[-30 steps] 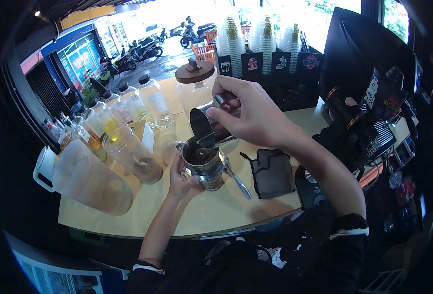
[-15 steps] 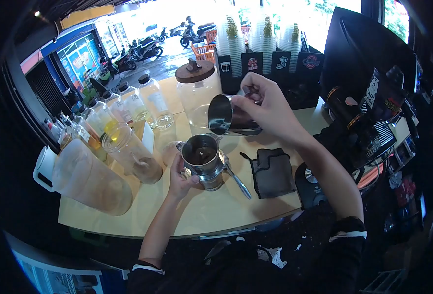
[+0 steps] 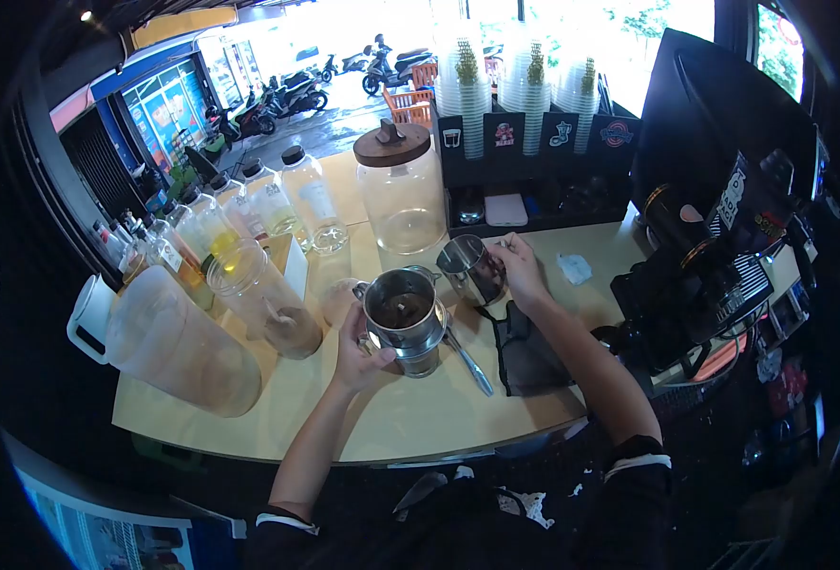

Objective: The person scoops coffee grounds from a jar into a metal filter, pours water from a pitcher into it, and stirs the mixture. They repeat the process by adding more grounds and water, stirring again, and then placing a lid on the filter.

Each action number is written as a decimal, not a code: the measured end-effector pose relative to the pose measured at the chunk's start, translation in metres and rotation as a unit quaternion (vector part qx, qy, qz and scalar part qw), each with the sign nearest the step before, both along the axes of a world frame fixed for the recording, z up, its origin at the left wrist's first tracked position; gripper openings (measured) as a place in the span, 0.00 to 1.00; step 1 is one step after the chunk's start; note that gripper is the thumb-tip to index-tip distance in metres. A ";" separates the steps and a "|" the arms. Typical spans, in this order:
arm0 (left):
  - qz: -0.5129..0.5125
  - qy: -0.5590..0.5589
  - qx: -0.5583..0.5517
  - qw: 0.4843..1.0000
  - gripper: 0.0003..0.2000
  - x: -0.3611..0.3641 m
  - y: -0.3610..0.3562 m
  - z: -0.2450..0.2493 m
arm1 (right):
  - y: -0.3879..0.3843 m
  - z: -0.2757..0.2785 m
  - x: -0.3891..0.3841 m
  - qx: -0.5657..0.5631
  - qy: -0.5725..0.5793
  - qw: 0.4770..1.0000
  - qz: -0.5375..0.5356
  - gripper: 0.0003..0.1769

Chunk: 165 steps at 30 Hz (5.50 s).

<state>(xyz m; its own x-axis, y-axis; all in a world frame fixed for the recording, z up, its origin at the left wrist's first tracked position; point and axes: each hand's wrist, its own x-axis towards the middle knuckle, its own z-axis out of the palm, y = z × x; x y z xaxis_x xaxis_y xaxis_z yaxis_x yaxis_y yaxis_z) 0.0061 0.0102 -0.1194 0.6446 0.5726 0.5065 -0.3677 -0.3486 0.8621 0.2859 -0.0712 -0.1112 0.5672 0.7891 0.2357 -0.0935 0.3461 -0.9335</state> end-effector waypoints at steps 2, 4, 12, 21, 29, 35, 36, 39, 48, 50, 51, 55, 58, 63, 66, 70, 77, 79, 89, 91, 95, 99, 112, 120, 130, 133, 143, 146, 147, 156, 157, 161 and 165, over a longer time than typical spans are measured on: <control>-0.003 -0.006 -0.002 1.000 0.42 0.001 0.000 0.000 | 0.001 -0.010 0.003 -0.004 0.029 1.000 0.001 0.06; -0.009 -0.013 -0.007 1.000 0.41 0.001 0.001 -0.002 | 0.000 -0.018 0.002 -0.008 0.057 0.998 0.002 0.06; -0.007 -0.017 -0.008 1.000 0.41 0.002 -0.002 0.001 | -0.019 -0.033 0.007 -0.082 -0.321 0.916 -0.225 0.05; -0.012 -0.027 -0.023 0.999 0.40 0.002 -0.006 0.003 | -0.085 0.016 -0.079 -0.214 -0.759 0.587 0.181 0.14; -0.012 -0.032 -0.034 0.999 0.40 0.002 -0.007 0.006 | -0.091 0.012 -0.073 -0.197 -0.725 0.628 0.203 0.11; -0.012 -0.026 -0.028 0.999 0.40 0.001 -0.007 0.006 | -0.107 0.009 -0.069 -0.078 -0.445 0.889 0.072 0.10; -0.008 -0.026 -0.026 0.999 0.40 0.001 -0.007 0.005 | -0.110 0.014 -0.071 -0.075 -0.344 0.934 0.060 0.09; -0.005 -0.025 -0.026 0.999 0.40 0.002 -0.007 0.004 | -0.118 0.046 -0.066 -0.029 -0.288 0.955 -0.065 0.08; -0.024 -0.035 -0.051 0.998 0.40 0.003 -0.010 0.006 | -0.106 0.142 -0.116 0.042 -0.487 0.872 -0.036 0.06; -0.025 -0.040 -0.056 0.997 0.40 0.005 -0.009 0.008 | -0.098 0.149 -0.119 0.019 -0.565 0.825 -0.008 0.07; -0.023 -0.037 -0.052 0.998 0.40 0.005 -0.009 0.008 | -0.094 0.150 -0.119 0.032 -0.588 0.808 0.023 0.08; -0.022 -0.011 -0.055 0.998 0.39 0.001 -0.010 0.013 | -0.090 0.158 -0.119 0.032 -0.662 0.748 0.030 0.10; -0.007 -0.007 -0.034 0.999 0.39 0.001 -0.009 0.011 | -0.084 0.144 -0.123 0.059 -0.674 0.735 0.034 0.12; -0.024 -0.014 -0.060 0.998 0.39 0.004 -0.005 0.004 | -0.084 0.151 -0.122 0.060 -0.694 0.716 0.035 0.15; -0.037 -0.024 -0.079 0.996 0.39 0.006 -0.006 -0.002 | -0.082 0.147 -0.126 0.069 -0.696 0.713 0.041 0.16; -0.039 -0.034 -0.107 0.993 0.38 0.008 -0.008 -0.001 | -0.085 0.154 -0.126 0.053 -0.711 0.700 0.041 0.16; -0.032 -0.037 -0.098 0.994 0.38 0.008 -0.008 -0.001 | -0.084 0.152 -0.125 0.070 -0.717 0.691 0.059 0.17; -0.058 -0.048 -0.122 0.990 0.38 0.010 -0.009 -0.002 | -0.080 0.145 -0.123 0.064 -0.713 0.697 0.035 0.19; -0.048 -0.051 -0.119 0.990 0.38 0.009 -0.006 -0.005 | -0.079 0.146 -0.126 0.101 -0.713 0.690 0.065 0.19; -0.024 -0.022 -0.073 0.997 0.38 0.007 -0.005 -0.004 | -0.083 0.152 -0.127 0.090 -0.736 0.669 0.058 0.20; -0.034 -0.041 -0.111 0.992 0.38 0.008 -0.009 -0.001 | -0.076 0.140 -0.125 0.102 -0.721 0.683 0.056 0.21; -0.007 -0.018 -0.050 0.999 0.38 0.006 -0.004 -0.004 | -0.083 0.149 -0.123 0.073 -0.745 0.661 0.055 0.22; 0.000 -0.004 -0.031 1.000 0.38 0.005 -0.003 -0.001 | -0.084 0.143 -0.128 0.119 -0.738 0.663 0.047 0.20; 0.004 0.001 -0.023 1.000 0.38 0.005 -0.002 -0.003 | -0.088 0.141 -0.125 0.112 -0.751 0.649 0.039 0.22; -0.011 -0.008 -0.059 0.998 0.39 0.005 -0.005 -0.002 | -0.080 0.139 -0.123 0.099 -0.767 0.634 -0.002 0.20; 0.009 0.002 -0.012 1.000 0.39 0.005 -0.001 -0.005 | -0.080 0.136 -0.128 0.119 -0.744 0.656 0.039 0.19; 0.008 0.020 -0.016 1.000 0.38 0.002 -0.003 0.000 | -0.079 0.137 -0.124 0.116 -0.746 0.655 0.023 0.17; 0.000 0.017 -0.042 0.999 0.38 0.003 -0.005 0.001 | -0.078 0.138 -0.123 0.102 -0.762 0.639 0.011 0.15; 0.000 0.011 -0.039 0.999 0.38 0.003 -0.005 0.000 | -0.080 0.138 -0.124 0.103 -0.762 0.639 0.010 0.15; 0.003 0.009 -0.031 0.999 0.39 0.003 -0.003 -0.001 | -0.079 0.139 -0.126 0.120 -0.759 0.639 0.034 0.17; 0.000 0.004 -0.035 0.999 0.39 0.003 -0.004 0.000 | -0.081 0.140 -0.126 0.121 -0.758 0.640 0.040 0.19; -0.006 0.005 -0.047 0.999 0.39 0.003 -0.004 -0.002 | -0.077 0.140 -0.123 0.101 -0.764 0.637 0.025 0.18; 0.004 0.008 -0.021 1.000 0.39 0.002 -0.003 -0.001 | -0.081 0.141 -0.125 0.129 -0.759 0.638 0.013 0.20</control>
<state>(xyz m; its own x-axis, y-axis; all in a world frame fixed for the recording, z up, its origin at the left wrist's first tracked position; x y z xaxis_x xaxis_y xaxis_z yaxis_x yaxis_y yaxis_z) 0.0082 0.0072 -0.1209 0.6478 0.5984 0.4716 -0.3511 -0.3148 0.8818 0.1605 -0.1526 0.0295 -0.4823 0.6165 0.6223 0.8417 0.5231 0.1340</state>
